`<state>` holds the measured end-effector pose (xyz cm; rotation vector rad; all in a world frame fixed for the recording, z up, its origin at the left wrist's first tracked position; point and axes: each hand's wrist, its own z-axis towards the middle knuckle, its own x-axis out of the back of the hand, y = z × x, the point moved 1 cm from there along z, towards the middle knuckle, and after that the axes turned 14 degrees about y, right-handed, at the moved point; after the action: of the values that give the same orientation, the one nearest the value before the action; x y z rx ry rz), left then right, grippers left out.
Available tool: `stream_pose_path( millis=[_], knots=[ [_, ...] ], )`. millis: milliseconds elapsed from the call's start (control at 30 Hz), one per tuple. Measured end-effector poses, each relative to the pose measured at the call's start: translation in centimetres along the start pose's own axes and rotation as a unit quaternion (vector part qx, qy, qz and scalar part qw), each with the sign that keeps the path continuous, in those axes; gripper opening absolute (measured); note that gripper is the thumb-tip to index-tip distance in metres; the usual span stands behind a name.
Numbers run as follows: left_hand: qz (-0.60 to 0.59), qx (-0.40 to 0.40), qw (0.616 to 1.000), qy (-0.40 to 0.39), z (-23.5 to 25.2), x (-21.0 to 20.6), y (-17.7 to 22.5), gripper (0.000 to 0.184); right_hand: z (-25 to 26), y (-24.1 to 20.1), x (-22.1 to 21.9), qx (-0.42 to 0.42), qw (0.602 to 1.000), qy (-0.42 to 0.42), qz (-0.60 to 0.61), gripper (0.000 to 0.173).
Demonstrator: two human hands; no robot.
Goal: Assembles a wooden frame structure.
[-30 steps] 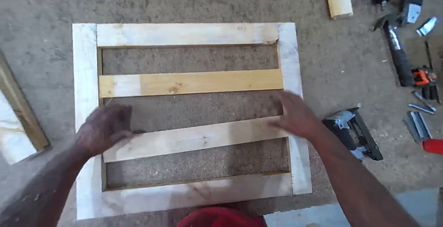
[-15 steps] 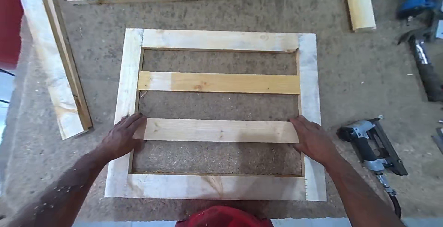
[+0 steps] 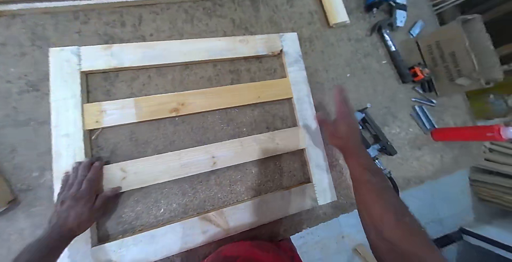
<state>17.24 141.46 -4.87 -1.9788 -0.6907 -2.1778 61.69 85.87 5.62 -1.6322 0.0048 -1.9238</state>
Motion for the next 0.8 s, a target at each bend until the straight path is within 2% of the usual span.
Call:
stream_pose_path(
  millis=[67, 133, 233, 300, 367, 433, 500, 600, 667, 700, 767, 800],
  knots=[
    [0.027, 0.031, 0.999, 0.034, -0.5, -1.5, -0.4, 0.104, 1.5, 0.9, 1.4, -0.012, 0.984, 0.174, 0.026, 0.092],
    [0.05, 0.037, 0.997, 0.053, -0.4, -2.4, -1.0, 0.099, 2.5, 1.2, -0.9, -0.03, 0.966, 0.256, 0.007, 0.089],
    [0.047, 0.049, 0.996, 0.055, -0.4, -2.3, -0.9, 0.098, 0.0, 1.2, -11.1, -0.073, 0.97, 0.214, -0.091, 0.088],
    [0.044, 0.054, 0.995, 0.068, 0.0, -2.5, -0.7, 0.098, -0.2, 1.4, -13.7, -0.115, 0.981, 0.126, -0.094, 0.087],
    [0.043, 0.056, 0.995, 0.066, -0.8, -2.4, -1.0, 0.097, -0.9, 1.8, -14.3, -0.13, 0.985, 0.102, -0.049, 0.083],
    [0.044, 0.052, 0.995, 0.073, -0.3, -2.5, -0.9, 0.098, -0.2, 2.2, -13.0, -0.128, 0.988, 0.083, 0.023, 0.083],
    [0.044, 0.053, 0.995, 0.074, 0.2, -2.3, -0.4, 0.1, 1.4, 2.1, -8.8, -0.103, 0.99, 0.073, 0.068, 0.087],
    [0.039, 0.064, 0.995, 0.062, 0.1, -1.6, 0.3, 0.099, 3.3, 2.0, -0.4, -0.023, 0.985, 0.162, 0.056, 0.094],
    [0.036, 0.065, 0.996, 0.057, 0.1, -1.5, 0.4, 0.099, 3.3, 2.1, 1.0, -0.016, 0.974, 0.226, 0.018, 0.099],
    [0.037, 0.064, 0.995, 0.061, 0.2, -1.6, 0.2, 0.099, 2.4, 2.1, -1.4, -0.026, 0.969, 0.244, -0.008, 0.097],
    [0.042, 0.059, 0.995, 0.075, 0.3, -2.4, -0.4, 0.098, 0.3, 2.4, -10.3, -0.056, 0.967, 0.241, -0.057, 0.091],
    [0.047, 0.059, 0.994, 0.074, 0.2, -2.4, -0.6, 0.098, -0.6, 2.2, -12.8, -0.071, 0.984, 0.149, -0.07, 0.091]
  ],
)
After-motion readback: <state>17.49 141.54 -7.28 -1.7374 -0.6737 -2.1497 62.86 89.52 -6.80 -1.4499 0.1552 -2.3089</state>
